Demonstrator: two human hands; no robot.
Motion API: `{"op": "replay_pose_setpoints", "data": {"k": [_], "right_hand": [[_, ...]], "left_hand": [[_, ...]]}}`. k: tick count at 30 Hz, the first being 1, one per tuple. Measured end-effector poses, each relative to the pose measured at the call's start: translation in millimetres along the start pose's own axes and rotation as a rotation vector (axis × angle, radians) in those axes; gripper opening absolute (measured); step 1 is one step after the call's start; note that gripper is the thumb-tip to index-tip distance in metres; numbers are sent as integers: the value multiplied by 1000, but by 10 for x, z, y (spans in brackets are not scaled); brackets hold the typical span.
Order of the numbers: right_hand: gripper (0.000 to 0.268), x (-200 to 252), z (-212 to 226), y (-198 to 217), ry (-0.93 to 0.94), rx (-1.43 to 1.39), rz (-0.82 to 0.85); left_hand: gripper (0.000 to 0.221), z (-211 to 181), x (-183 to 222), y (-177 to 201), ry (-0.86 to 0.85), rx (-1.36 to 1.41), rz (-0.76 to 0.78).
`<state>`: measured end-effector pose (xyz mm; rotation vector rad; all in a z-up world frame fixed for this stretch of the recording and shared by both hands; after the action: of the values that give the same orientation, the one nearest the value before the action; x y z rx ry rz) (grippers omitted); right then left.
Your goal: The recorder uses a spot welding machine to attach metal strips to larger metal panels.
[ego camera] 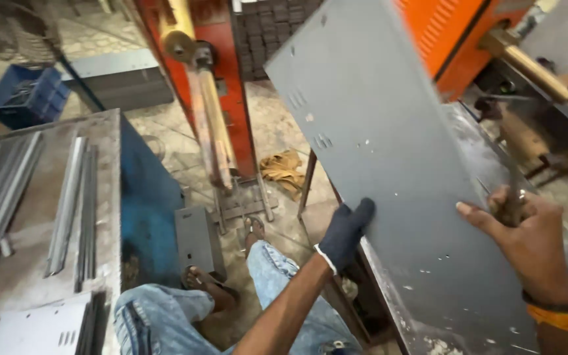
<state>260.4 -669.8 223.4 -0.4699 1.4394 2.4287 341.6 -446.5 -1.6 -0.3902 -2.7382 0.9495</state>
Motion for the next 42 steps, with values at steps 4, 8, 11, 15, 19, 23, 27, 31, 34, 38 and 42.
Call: {"op": "replay_pose_setpoints", "data": {"k": [4,8,11,15,19,23,27,31,34,38,42], "right_hand": [[24,-126,108,-117,187,-233,-245],[22,-284,349,-208,210,-610,-340],[23,-189,757,-198,192,-717,-302],[40,75,605,-554,-91,-1124,-165],[31,454,-431,-1335,-102,-1801,-1],[39,443,294,-937,-293,-1755,-99],[35,174,-263,-1358,-388,-1726,187],[28,-315,-553,-1329,-416,-916,218],[47,-652,-187,-909,190,-171,-32],[35,-1103,-199,-1029,-41,-514,231],[19,-1238,1347,-803,603,82,115]], "left_hand": [[47,-1577,747,-439,-290,-169,-103],[36,-1954,1029,-305,-418,-328,-255],[30,-2343,1507,-347,-494,-833,-503],[21,-2552,2229,-580,-689,-1396,-576],[11,-2535,2853,-818,-974,-1697,-465],[17,-2625,3148,-807,-1074,-1851,-461],[23,-2598,2903,-392,-1112,-1895,-498],[31,-2450,2553,196,-1105,-1943,-536],[34,-2407,2441,293,-1110,-1957,-542],[37,-2327,2432,325,-1067,-1997,-544],[36,-2306,2417,342,-1067,-2065,-521]]}}
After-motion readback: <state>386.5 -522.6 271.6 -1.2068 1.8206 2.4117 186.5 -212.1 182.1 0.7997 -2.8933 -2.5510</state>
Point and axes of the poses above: each hand's wrist, its own x-axis away from the middle knuckle, its own y-axis out of the back of the hand, z = x × y, the point moved 7 cm from there along -x, towards the middle knuckle, and after that the axes turned 4 degrees about y, right-handed, at the moved point
